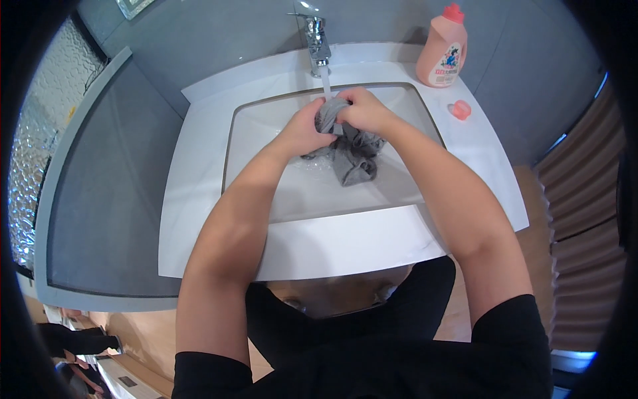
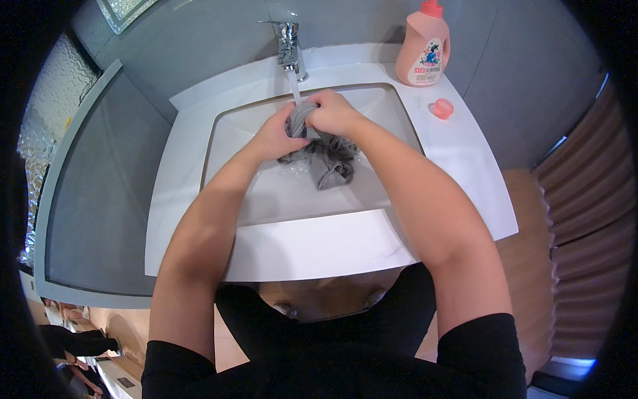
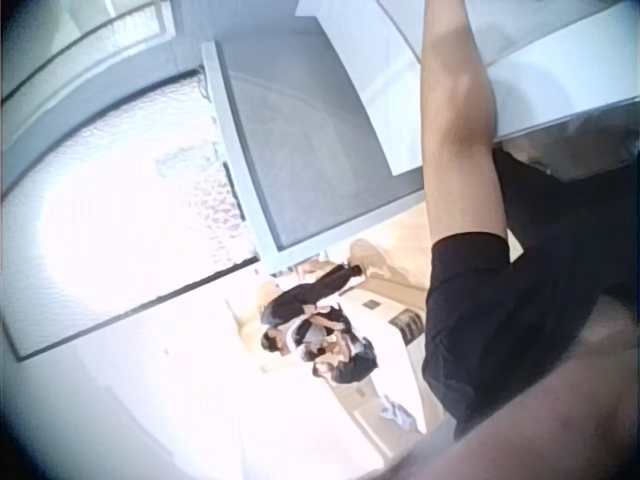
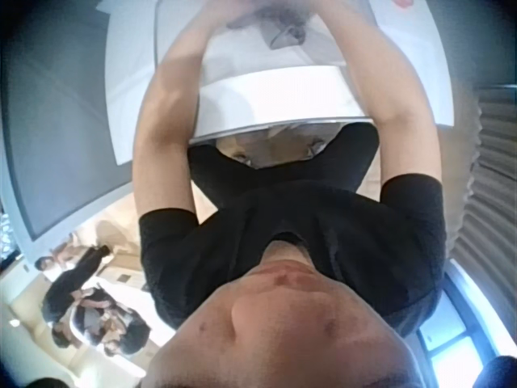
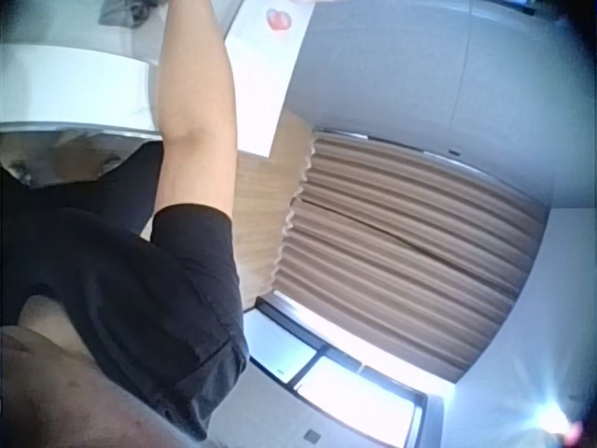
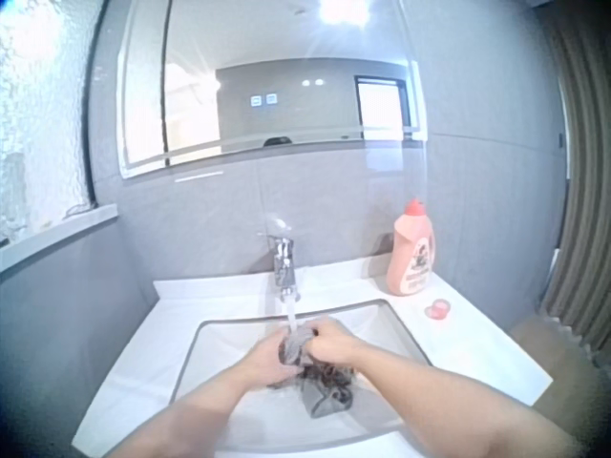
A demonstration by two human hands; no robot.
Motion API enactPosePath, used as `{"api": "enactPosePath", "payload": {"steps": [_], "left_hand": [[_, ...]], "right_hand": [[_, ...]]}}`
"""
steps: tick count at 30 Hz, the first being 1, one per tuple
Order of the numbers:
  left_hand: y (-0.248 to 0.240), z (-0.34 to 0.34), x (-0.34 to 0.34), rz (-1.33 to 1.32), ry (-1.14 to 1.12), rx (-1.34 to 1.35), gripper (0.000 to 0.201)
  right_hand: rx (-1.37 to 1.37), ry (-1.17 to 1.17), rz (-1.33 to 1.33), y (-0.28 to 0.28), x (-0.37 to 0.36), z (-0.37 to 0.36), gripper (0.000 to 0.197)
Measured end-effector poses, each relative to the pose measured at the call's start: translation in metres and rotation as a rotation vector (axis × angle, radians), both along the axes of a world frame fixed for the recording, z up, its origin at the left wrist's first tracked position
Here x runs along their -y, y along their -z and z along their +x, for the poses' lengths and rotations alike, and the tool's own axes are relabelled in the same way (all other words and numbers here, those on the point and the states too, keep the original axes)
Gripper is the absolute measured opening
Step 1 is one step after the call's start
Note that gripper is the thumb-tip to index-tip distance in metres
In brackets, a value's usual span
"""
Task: The person hand-washes a grey cloth in a sink by submerging it in water, scrubbing it with their hands, wringing it out, and then rinsing it under a running faucet.
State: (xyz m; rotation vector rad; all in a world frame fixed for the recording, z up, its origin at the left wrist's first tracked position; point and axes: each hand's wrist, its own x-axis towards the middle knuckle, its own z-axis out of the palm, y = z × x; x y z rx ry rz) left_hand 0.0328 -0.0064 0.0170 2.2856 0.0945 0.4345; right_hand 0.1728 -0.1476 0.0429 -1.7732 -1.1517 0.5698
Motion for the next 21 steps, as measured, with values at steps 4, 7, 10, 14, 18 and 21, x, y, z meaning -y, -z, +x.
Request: {"api": "enactPosePath", "payload": {"steps": [4,7,10,14,18,21], "left_hand": [[0.004,0.005,0.002,-0.188,0.09,-0.025,0.069],[0.007,0.009,0.004,-0.291,0.129,0.004,0.063],[0.017,0.008,-0.013,-0.438,0.013,-0.083,0.045],[0.014,0.012,-0.018,-0.693,-0.04,0.039,0.032],[-0.001,0.005,-0.019,-0.891,-0.133,0.201,0.021],[-0.01,0.004,-0.012,-0.931,-0.124,0.173,0.016]], "right_hand": [[-0.278,0.02,0.236,-0.008,0.001,-0.01,0.023],[-0.525,0.016,0.47,-0.013,0.005,-0.002,0.015],[-0.703,0.007,0.589,-0.026,0.005,-0.008,0.016],[-0.325,0.105,0.295,-0.009,0.008,0.022,0.015],[-0.234,0.146,0.021,0.006,0.016,0.032,0.042],[0.029,-0.041,-0.144,0.018,0.016,0.033,0.068]]}}
